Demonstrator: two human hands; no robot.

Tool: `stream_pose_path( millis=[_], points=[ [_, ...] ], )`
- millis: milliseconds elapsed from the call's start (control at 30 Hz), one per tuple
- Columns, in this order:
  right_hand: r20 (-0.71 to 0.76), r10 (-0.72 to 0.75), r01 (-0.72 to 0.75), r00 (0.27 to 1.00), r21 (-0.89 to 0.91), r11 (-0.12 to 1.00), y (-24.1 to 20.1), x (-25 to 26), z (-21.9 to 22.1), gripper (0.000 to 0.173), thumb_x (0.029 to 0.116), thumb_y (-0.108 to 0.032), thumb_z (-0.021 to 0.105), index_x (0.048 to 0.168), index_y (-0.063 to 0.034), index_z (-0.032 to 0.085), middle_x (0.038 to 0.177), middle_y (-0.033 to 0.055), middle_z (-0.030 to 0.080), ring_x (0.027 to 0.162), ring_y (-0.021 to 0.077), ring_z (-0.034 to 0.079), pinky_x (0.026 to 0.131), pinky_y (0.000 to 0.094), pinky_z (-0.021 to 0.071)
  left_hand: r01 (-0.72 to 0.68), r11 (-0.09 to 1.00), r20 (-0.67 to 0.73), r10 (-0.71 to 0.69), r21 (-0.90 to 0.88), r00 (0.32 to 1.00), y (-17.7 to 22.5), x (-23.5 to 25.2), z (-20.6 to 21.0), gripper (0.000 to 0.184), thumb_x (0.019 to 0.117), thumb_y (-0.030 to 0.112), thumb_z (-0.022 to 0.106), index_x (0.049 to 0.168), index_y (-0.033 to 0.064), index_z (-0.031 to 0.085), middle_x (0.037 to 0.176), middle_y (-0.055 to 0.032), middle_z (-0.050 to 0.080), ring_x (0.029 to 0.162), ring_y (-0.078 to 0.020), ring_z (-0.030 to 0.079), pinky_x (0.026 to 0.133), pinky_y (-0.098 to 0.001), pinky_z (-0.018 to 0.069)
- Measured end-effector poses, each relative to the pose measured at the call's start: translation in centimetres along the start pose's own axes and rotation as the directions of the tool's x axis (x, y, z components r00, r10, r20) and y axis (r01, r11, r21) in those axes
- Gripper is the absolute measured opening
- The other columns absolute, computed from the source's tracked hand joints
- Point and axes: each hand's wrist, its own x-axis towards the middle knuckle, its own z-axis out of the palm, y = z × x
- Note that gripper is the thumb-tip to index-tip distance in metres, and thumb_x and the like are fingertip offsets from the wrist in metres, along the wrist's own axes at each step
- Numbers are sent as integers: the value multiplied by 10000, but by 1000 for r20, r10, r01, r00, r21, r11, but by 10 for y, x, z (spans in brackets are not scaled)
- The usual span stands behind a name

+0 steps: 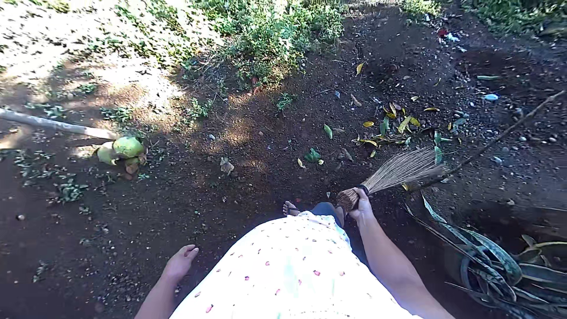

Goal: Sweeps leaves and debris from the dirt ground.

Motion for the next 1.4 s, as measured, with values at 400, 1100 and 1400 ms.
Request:
stream_pose_path(
  millis=[400, 1100, 1400],
  points=[
    [411, 613, -531, 675, -306, 790, 12, -46, 124, 290, 1085, -248, 359, 1009, -64, 570, 759, 91, 651, 639, 169, 661, 577, 317, 584, -203, 960, 189, 167, 191, 968, 139, 15, 23, 437, 1105, 273, 506, 1477, 43, 517, 1364, -236, 632, 1295, -369, 601, 1129, -553, 424],
    [-112, 122, -103, 986, 160, 982, -212, 117, 20, 122, 1005, -172, 513, 1078, -77, 530, 851, 111, 636, 713, 208, 650, 621, 404, 577, -217, 956, 209, 176, 196, 962, 349, -6, 40, 431, 1093, 237, 532, 1475, 37, 516, 1343, -221, 651, 1251, -328, 637, 1105, -514, 463],
    [260, 544, -585, 798, 113, 803, -171, 87, 138, 257, 1009, -324, 507, 1030, -75, 568, 782, 115, 650, 616, 212, 656, 529, 360, 573, -333, 882, 293, 239, 332, 926, 383, 65, 5, 467, 1092, 312, 524, 1491, 70, 509, 1362, -187, 650, 1269, -307, 631, 1118, -517, 464]
  ],
)
